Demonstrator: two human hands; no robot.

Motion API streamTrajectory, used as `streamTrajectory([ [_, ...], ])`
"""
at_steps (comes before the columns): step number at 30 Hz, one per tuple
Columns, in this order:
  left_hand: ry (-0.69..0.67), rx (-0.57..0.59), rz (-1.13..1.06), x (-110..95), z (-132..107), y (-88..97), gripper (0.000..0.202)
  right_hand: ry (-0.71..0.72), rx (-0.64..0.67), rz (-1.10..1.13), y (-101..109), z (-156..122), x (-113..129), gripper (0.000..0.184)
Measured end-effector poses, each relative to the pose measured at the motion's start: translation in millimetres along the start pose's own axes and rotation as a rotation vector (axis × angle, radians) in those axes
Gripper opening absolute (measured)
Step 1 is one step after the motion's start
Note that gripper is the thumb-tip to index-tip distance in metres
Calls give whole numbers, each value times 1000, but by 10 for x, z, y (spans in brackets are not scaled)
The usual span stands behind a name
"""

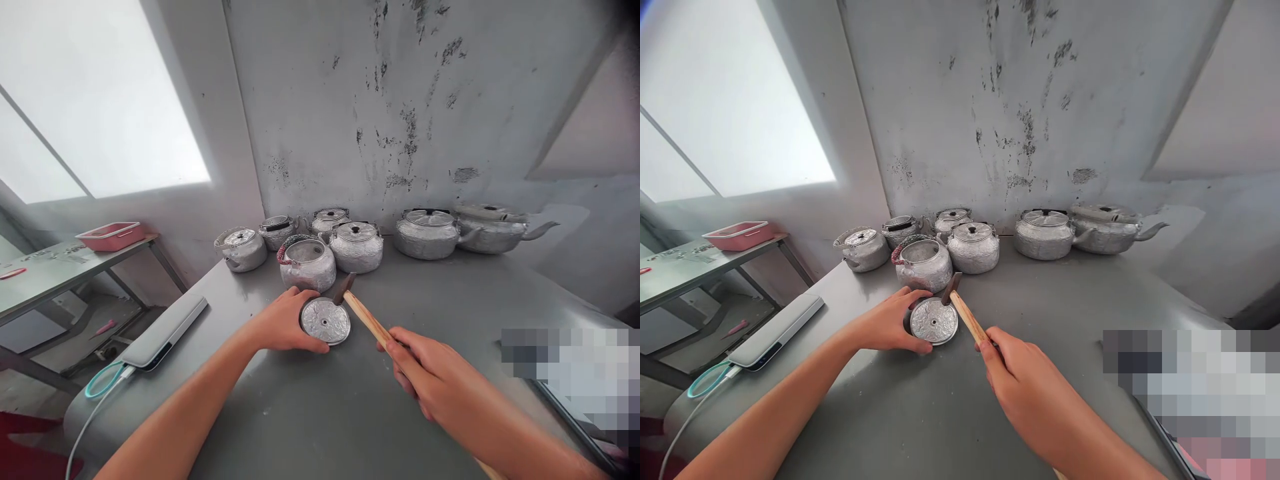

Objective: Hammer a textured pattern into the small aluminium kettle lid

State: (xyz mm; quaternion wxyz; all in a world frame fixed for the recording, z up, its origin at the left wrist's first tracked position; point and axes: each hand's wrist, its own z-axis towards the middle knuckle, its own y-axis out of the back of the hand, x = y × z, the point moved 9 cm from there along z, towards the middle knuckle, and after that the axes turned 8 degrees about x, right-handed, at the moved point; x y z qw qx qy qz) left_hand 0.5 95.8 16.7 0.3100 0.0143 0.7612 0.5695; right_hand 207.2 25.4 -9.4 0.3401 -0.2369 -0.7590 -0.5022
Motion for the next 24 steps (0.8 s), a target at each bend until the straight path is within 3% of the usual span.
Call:
streamTrajectory([
  [7, 41, -171, -17, -72, -2, -23, 103, -1, -33, -175, -5, -51, 73, 36],
  [14, 8, -226, -30, -99, 20, -70, 82, -10, 0, -300, -165, -61, 74, 36],
  [19, -13, -248, -10, -150, 14, -68, 82, 62, -51, -339, -169, -79, 173, 36],
  [24, -49, -234, -34, -170, 30, -113, 82, -45, 34, -372, -134, -53, 143, 37],
])
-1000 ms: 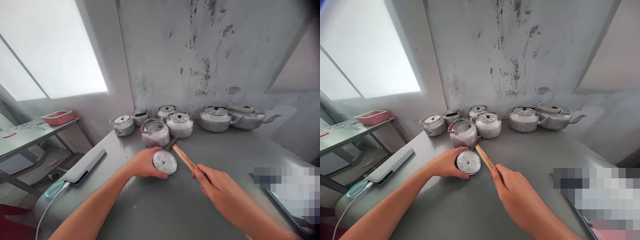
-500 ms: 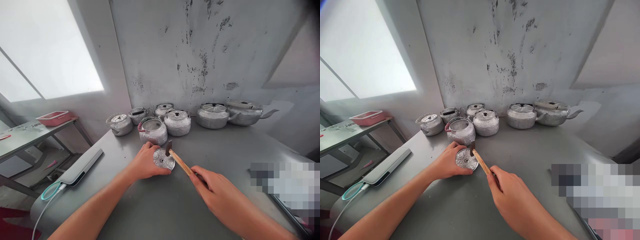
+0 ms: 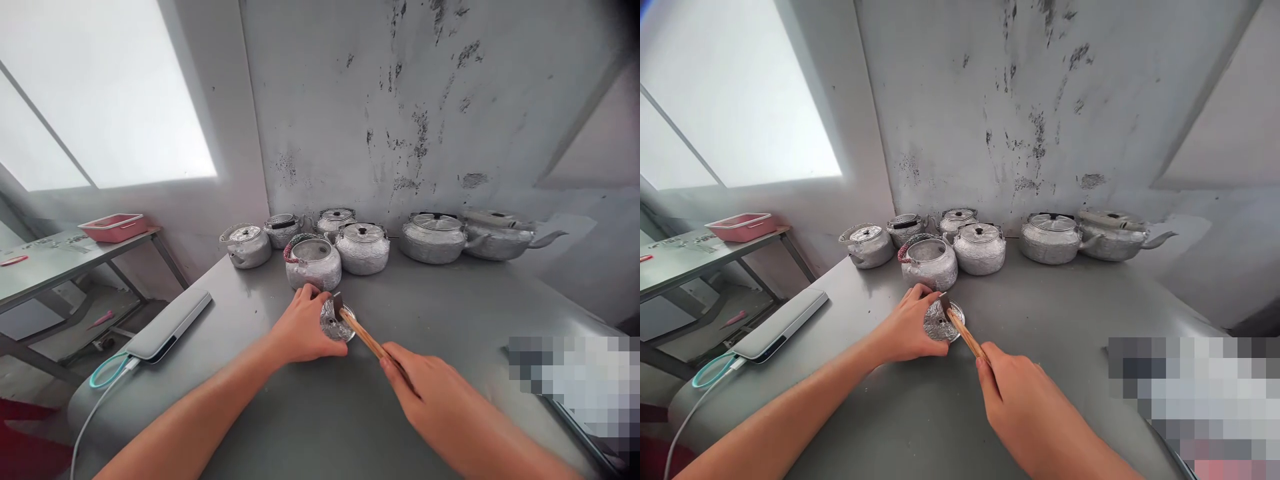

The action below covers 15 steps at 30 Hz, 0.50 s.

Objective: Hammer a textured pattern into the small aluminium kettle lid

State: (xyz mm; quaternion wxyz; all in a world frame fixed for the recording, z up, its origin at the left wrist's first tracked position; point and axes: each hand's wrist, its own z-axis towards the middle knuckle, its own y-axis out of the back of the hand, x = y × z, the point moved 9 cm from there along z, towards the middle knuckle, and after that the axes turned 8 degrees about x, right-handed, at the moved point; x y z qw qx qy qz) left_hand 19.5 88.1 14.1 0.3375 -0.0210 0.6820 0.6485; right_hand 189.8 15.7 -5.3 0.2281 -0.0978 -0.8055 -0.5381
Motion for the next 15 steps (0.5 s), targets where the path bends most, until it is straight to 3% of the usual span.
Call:
streamTrajectory([
  [6, -5, 10, -31, 20, -4, -37, 98, -54, -6, 92, 132, -59, -20, 39],
  [9, 2, 19, -53, 26, -1, -53, 100, -46, 2, 249, 42, -38, -32, 35],
  [15, 58, -21, -102, 66, 10, -27, 101, -128, 174, 565, -257, -29, -112, 38],
])
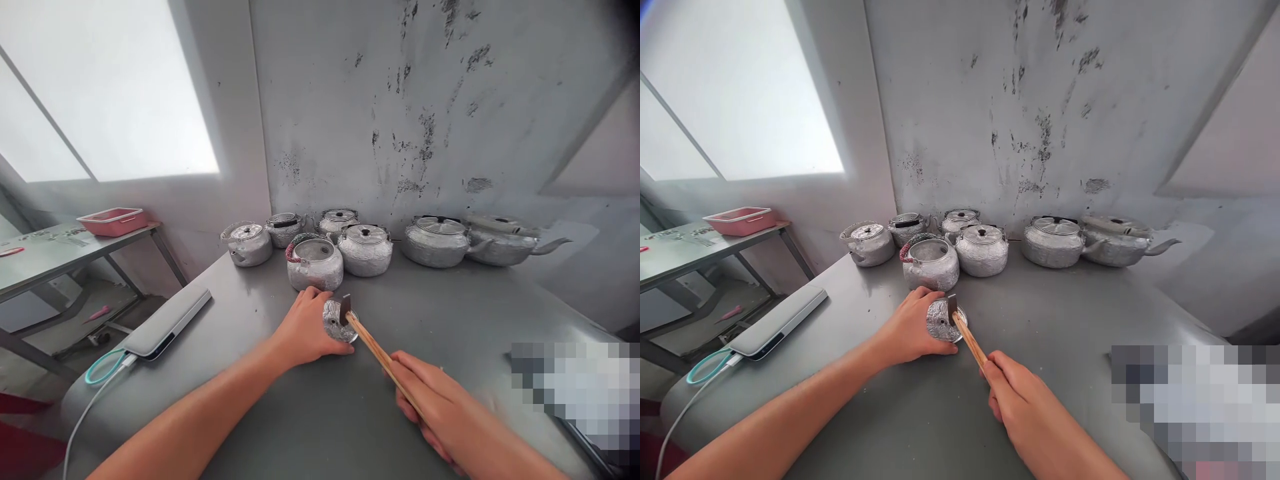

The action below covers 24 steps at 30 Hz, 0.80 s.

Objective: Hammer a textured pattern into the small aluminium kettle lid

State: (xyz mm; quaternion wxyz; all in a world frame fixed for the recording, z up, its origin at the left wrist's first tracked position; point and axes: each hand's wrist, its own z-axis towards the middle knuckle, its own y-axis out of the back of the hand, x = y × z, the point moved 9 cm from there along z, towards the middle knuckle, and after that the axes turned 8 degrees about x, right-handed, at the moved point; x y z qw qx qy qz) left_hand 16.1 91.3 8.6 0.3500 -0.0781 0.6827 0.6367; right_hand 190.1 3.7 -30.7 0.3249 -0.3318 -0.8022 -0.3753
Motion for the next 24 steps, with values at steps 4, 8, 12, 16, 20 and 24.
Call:
streamTrajectory([
  [4, -30, 33, -61, -28, -11, -4, 108, -47, 2, 27, -14, -20, -71, 38],
  [8, -61, 62, -90, -48, -15, -6, 105, -60, 3, 54, -54, -6, -146, 39],
  [12, -93, 67, -96, -59, 3, 13, 100, -38, 8, 71, -65, 28, -208, 46],
  [16, -110, 91, -96, -67, 22, 19, 99, -9, -28, 86, -10, 30, -219, 46],
  [20, -117, 70, -93, -83, 19, 47, 100, 10, -9, 86, -14, 8, -172, 41],
  [24, -105, 64, -86, -81, 13, 49, 104, 96, -74, 1, 33, 6, -109, 47],
])
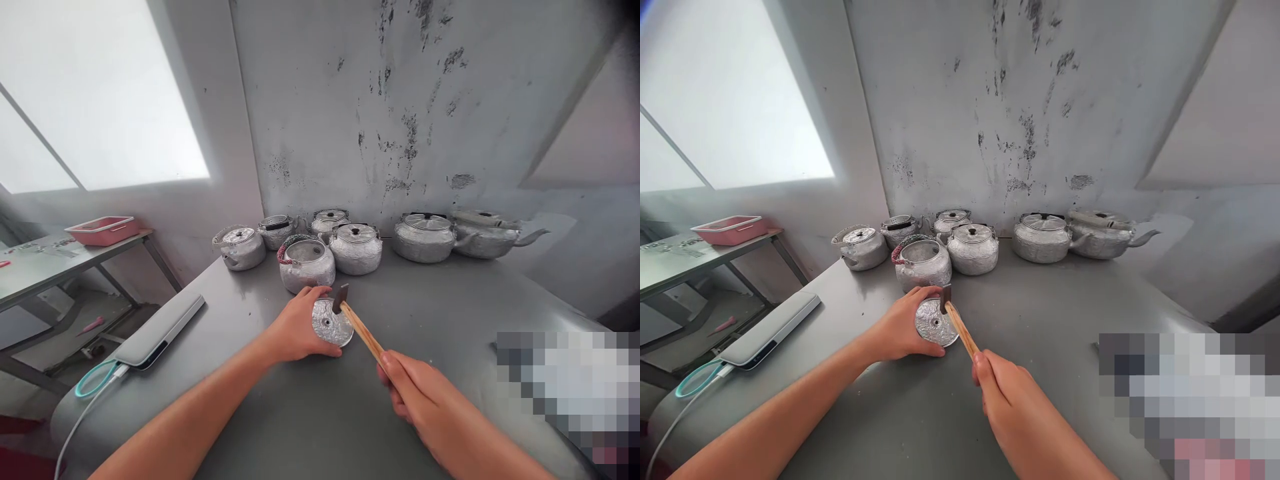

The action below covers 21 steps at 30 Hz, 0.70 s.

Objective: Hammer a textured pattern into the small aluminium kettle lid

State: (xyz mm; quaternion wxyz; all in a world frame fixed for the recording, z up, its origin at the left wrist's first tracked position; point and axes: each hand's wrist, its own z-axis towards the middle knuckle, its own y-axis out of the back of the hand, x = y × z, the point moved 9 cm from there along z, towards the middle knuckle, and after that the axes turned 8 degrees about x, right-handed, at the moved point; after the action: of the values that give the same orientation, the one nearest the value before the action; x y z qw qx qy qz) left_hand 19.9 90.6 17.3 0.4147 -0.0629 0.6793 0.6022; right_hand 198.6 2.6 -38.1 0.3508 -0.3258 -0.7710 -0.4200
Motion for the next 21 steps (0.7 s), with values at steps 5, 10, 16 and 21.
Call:
streamTrajectory([
  [5, 26, 1, 21, 39, -1, -12, 105, -2, -26, -74, 28, 11, -68, 48],
  [10, 36, 16, 19, 64, -5, -28, 104, -12, -43, -272, 56, -29, 11, 47],
  [16, 39, 13, 15, 61, -7, -23, 102, -3, -72, -397, 84, -21, 121, 48],
  [21, 46, 8, 11, 69, -4, -17, 102, 5, -107, -462, 76, -40, 116, 48],
])
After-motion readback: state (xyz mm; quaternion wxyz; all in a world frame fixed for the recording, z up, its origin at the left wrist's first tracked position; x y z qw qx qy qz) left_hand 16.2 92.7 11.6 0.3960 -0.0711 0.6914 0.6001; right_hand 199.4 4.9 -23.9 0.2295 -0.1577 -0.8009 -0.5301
